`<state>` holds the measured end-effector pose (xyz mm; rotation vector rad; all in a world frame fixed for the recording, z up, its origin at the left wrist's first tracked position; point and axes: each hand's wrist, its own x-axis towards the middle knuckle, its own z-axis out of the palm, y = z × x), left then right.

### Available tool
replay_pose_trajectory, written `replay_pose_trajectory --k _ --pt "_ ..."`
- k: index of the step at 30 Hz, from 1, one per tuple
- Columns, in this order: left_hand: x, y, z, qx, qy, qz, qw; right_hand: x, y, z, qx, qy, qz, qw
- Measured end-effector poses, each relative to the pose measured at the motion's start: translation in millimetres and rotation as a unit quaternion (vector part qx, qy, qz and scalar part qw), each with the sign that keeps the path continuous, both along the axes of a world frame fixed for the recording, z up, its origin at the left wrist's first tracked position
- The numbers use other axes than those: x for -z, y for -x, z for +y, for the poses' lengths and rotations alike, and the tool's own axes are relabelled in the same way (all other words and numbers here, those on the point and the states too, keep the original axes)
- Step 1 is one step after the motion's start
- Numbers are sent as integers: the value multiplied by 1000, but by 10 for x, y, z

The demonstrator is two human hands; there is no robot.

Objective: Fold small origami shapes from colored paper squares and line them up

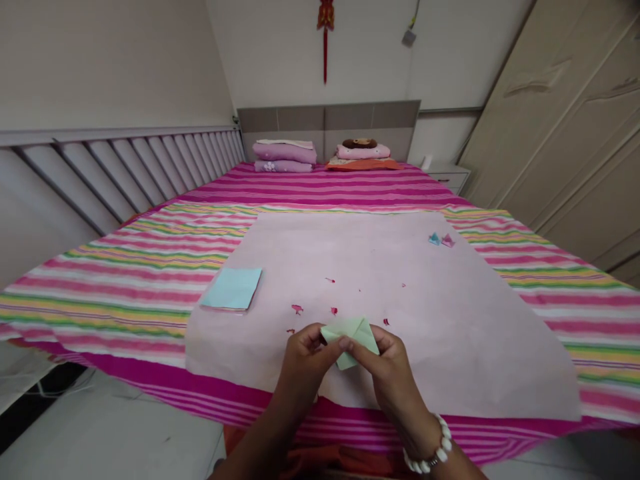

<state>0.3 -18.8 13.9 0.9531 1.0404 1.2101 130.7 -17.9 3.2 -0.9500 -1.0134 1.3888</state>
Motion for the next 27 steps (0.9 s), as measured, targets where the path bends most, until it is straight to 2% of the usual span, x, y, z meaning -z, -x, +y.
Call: replay_pose_trajectory --k 5,9,14,20,23,27 --pt "33 16 25 -13 5 13 1000 53 -20 4 -17 9 6 1000" --pt "47 46 33 -33 -10 27 999 20 -12 -2 -17 17 13 1000" --pt "20 21 21 30 10 -31 999 -39 -17 0 -1 17 6 1000" --pt "9 -22 30 21 42 -122 991 23 -31 2 14 -3 17 1000" --pt "2 -39 27 24 42 -136 990 48 -26 1 25 1 20 999" --pt "8 -61 15 61 26 -121 990 34 -16 3 39 0 5 999"
